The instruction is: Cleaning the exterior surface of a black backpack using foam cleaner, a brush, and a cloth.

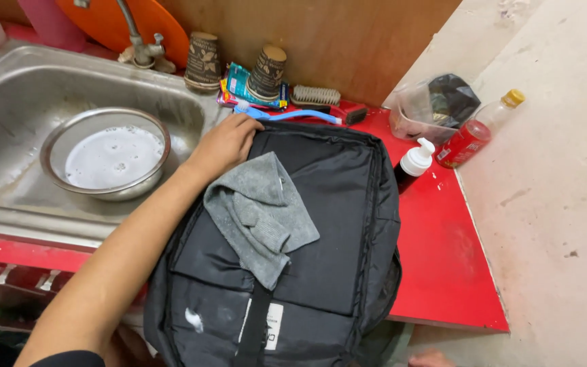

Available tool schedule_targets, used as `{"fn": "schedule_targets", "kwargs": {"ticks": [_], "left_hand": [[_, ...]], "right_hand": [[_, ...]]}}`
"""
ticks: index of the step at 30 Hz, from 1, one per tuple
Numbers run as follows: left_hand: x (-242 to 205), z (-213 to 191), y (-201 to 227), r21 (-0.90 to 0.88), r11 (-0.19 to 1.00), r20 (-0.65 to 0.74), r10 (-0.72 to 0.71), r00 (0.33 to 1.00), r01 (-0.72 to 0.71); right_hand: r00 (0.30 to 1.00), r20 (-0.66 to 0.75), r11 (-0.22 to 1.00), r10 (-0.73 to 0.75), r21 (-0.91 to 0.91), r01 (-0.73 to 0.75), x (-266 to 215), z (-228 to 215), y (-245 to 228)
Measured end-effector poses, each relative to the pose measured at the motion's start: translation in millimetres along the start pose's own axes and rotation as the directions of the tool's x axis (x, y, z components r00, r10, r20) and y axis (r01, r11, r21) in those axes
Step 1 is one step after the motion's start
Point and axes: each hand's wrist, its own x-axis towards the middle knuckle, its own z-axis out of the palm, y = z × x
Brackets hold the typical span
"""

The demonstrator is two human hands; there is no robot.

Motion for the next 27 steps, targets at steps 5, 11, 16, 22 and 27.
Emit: {"fn": "schedule_targets", "kwargs": {"ticks": [5, 11, 16, 22, 27], "left_hand": [[3, -4, 3, -0.054, 0.998, 0.003, -0.034, 0.999, 0.034], [-3, 1, -3, -0.136, 0.990, -0.042, -0.050, 0.998, 0.044], [-4, -6, 0, -0.040, 0.997, 0.000, -0.062, 0.998, 0.062], [-4, 8, -8, -0.142, 0.987, -0.032, -0.074, 0.997, 0.068], [-5, 1, 0, -0.145, 0.984, -0.025, -0.111, 0.994, 0.106]], "right_hand": [[0.989, -0.106, 0.964, -0.102, -0.257, 0.072, 362, 51, -272], [0.887, 0.455, 0.938, -0.082, -0.266, 0.223, 495, 122, -246], [0.910, 0.409, 0.899, 0.068, -0.420, 0.122, 515, 109, -182], [0.915, 0.400, 0.899, 0.059, -0.420, 0.126, 501, 135, -171], [0.781, 0.606, 0.935, -0.151, -0.168, 0.312, 453, 117, -214]]}}
